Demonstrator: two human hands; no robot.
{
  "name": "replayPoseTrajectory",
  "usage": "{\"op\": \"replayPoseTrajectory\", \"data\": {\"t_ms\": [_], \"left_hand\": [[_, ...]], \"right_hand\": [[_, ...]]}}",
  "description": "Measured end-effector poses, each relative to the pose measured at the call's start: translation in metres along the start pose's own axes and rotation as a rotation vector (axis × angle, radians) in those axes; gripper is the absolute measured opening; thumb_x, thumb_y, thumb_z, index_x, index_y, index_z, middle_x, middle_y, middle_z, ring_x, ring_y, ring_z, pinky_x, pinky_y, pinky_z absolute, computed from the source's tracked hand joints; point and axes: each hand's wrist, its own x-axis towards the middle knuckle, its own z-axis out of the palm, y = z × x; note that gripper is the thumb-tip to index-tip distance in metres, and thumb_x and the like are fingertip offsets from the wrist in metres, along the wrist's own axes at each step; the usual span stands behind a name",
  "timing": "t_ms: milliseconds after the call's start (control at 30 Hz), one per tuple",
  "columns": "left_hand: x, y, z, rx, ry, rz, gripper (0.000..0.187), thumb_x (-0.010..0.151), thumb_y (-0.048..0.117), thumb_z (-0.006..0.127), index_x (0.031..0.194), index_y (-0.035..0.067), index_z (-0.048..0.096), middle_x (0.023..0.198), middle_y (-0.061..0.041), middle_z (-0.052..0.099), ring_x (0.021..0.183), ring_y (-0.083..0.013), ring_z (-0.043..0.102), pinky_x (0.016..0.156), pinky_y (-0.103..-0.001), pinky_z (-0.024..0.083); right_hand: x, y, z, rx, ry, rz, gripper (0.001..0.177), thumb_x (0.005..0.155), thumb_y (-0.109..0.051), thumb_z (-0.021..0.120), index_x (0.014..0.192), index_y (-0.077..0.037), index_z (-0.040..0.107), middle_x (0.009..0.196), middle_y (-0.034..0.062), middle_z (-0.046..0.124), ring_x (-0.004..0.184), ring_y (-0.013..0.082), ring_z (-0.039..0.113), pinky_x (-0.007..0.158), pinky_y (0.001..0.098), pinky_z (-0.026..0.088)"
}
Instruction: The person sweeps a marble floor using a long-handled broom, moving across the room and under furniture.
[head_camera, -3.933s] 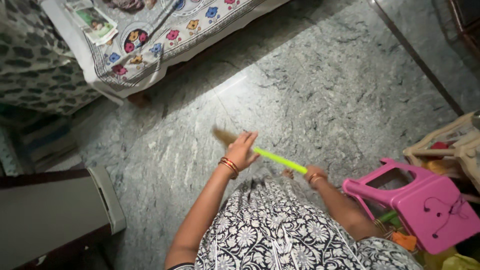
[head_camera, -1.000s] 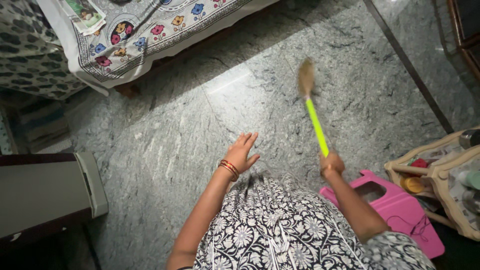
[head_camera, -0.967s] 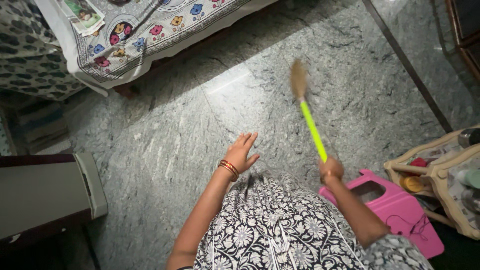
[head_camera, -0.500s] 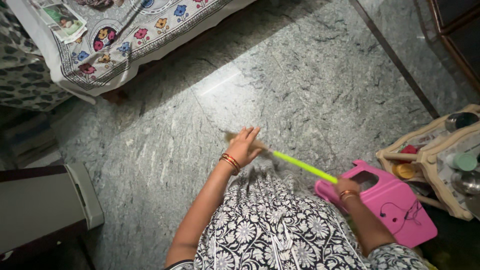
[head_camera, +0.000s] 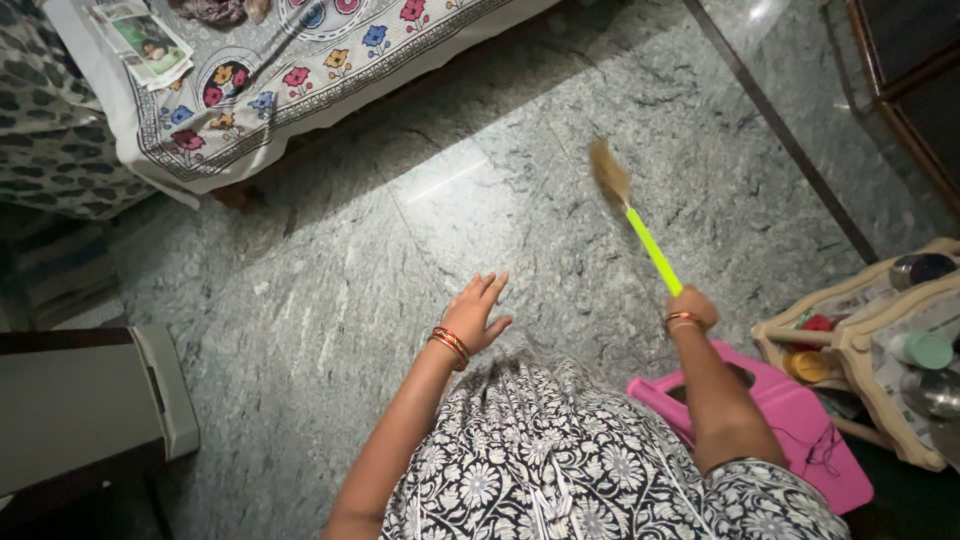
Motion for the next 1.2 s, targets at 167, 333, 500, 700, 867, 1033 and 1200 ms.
{"op": "replayPoseTrajectory", "data": {"t_ms": [167, 333, 500, 700, 867, 1033, 1200], "left_hand": [[-0.006, -0.003, 0.001, -0.005, -0.020, -0.037, 0.082, 0.090, 0.039, 0.073, 0.158, 0.020, 0.031, 0.158, -0.016, 0.041, 0.149, -0.0407, 0.032, 0.116, -0.055, 0.033], [-0.006, -0.003, 0.004, -0.014, -0.076, -0.099, 0.083, 0.089, 0.039, 0.072, 0.158, 0.020, 0.031, 0.159, -0.014, 0.040, 0.150, -0.0389, 0.031, 0.112, -0.058, 0.033], [0.000, 0.001, 0.004, -0.037, -0.043, -0.028, 0.082, 0.089, 0.041, 0.072, 0.158, 0.020, 0.032, 0.159, -0.016, 0.040, 0.149, -0.0409, 0.032, 0.114, -0.055, 0.035], [0.003, 0.005, 0.001, -0.026, -0.045, -0.001, 0.083, 0.090, 0.041, 0.071, 0.160, 0.020, 0.031, 0.159, -0.017, 0.040, 0.149, -0.0410, 0.031, 0.115, -0.055, 0.035], [-0.001, 0.011, -0.004, -0.008, -0.090, -0.030, 0.081, 0.091, 0.041, 0.071, 0.159, 0.021, 0.031, 0.159, -0.016, 0.040, 0.149, -0.0399, 0.032, 0.114, -0.056, 0.033], [-0.013, -0.003, -0.002, -0.035, -0.051, -0.026, 0.080, 0.091, 0.040, 0.071, 0.158, 0.021, 0.033, 0.159, -0.017, 0.040, 0.149, -0.0407, 0.033, 0.116, -0.055, 0.034], [-0.029, -0.027, 0.000, -0.052, -0.009, -0.077, 0.082, 0.090, 0.039, 0.073, 0.158, 0.019, 0.032, 0.158, -0.018, 0.039, 0.148, -0.0410, 0.032, 0.117, -0.056, 0.031]], "right_hand": [[-0.079, -0.002, 0.034, 0.101, -0.053, -0.116, 0.053, 0.091, -0.060, 0.062, 0.117, -0.014, 0.071, 0.106, 0.0187, 0.076, 0.099, 0.0409, 0.073, 0.081, 0.0529, 0.057], [-0.142, 0.046, 0.051, 0.019, -0.314, -0.172, 0.056, 0.093, -0.061, 0.057, 0.127, -0.018, 0.061, 0.103, 0.0196, 0.077, 0.096, 0.0427, 0.074, 0.081, 0.0557, 0.057], [-0.143, 0.101, 0.052, -0.230, -0.322, -0.210, 0.043, 0.094, -0.056, 0.056, 0.123, -0.025, 0.066, 0.109, 0.0110, 0.079, 0.102, 0.0347, 0.077, 0.083, 0.0519, 0.060], [-0.094, 0.128, 0.004, -0.201, -0.238, -0.055, 0.046, 0.094, -0.056, 0.057, 0.128, -0.026, 0.066, 0.120, 0.0117, 0.075, 0.111, 0.0340, 0.073, 0.089, 0.0506, 0.057], [-0.040, 0.080, -0.011, -0.167, -0.070, -0.068, 0.037, 0.094, -0.041, 0.057, 0.118, -0.018, 0.075, 0.109, 0.0171, 0.078, 0.102, 0.0376, 0.075, 0.085, 0.0514, 0.058], [-0.049, -0.010, 0.022, 0.023, 0.054, -0.050, 0.042, 0.092, -0.049, 0.061, 0.111, -0.014, 0.073, 0.095, 0.0166, 0.077, 0.089, 0.0393, 0.075, 0.072, 0.0514, 0.059], [-0.125, -0.044, 0.058, -0.074, 0.036, -0.247, 0.044, 0.094, -0.055, 0.059, 0.108, -0.015, 0.070, 0.091, 0.0165, 0.076, 0.085, 0.0354, 0.076, 0.068, 0.0495, 0.059]]}}
